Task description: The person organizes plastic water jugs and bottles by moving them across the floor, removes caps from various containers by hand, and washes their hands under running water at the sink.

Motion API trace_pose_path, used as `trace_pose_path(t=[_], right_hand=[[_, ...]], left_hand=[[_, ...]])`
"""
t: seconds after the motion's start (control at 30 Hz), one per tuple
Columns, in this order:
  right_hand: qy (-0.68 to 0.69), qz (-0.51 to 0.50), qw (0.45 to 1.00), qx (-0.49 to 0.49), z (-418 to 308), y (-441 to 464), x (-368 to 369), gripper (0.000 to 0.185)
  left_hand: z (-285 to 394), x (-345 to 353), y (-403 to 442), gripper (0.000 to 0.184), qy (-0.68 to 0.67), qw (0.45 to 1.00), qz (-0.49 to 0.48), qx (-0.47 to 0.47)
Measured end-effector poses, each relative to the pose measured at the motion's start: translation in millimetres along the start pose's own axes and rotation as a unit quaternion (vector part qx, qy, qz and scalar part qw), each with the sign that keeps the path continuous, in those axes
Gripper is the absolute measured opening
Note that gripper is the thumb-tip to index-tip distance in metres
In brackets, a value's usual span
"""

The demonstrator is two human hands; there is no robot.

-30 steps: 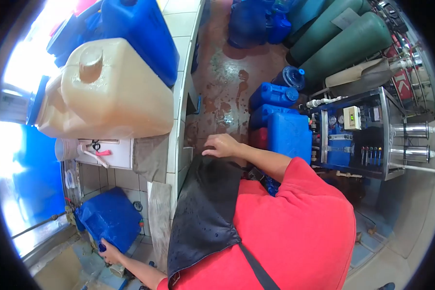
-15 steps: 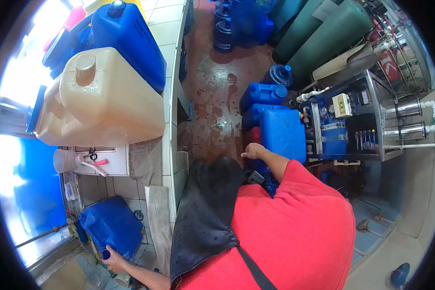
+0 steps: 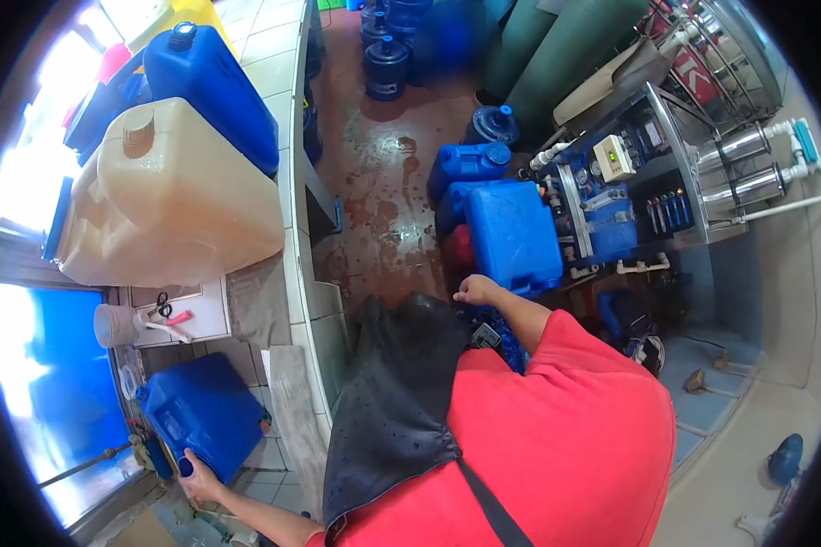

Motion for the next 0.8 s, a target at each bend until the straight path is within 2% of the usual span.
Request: trace_pose_path(t=[0.17,0.3,0.57,0.67,0.73,0.77,0.8], right_hand=[[-0.032,-0.041,0.998,0.038,22.2,-31.0,25.4,0.042],[-0.026,-0.062,0.994,0.087,39.7,-53.6,37.9,0.043],[0.014,-0.02,0.992,0.125,36.0,-75.2,31.5,0.04],[0.009,-0.025,0.992,0.124,28.9,-79.1,25.8,0.043],[0.012,-0.021,0.992,0.123,29.0,-78.0,26.6,0.04],[0.015,-0.022,0.992,0.124,29.5,-76.7,26.7,0.04],[0.02,-0.026,0.991,0.129,31.0,-75.3,26.1,0.041]], left_hand=[[16.0,13.9,2.9,0.096,-0.017,0.999,0.034,0.013],[18.4,21.6,9.7,0.099,-0.032,0.999,-0.003,-0.024],[28.5,7.9,-0.4,0.097,-0.027,0.999,-0.015,-0.025],[24.8,10.9,-1.4,0.093,-0.016,0.999,0.022,-0.021],[26.6,5.3,-2.8,0.093,-0.026,0.992,0.116,0.04],[27.2,4.0,-3.0,0.093,-0.025,0.992,0.117,0.042],[32.1,-8.5,-11.2,0.09,-0.002,0.985,0.162,0.063]])
Point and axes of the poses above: each hand's wrist, its own y-axis towards the middle knuckle, its own x-axis out of the palm, z = x × y, the point moved 4 cm from there along y, towards the middle knuckle, and after that the axes turned 5 degrees about -x, right-handed, at the moved point
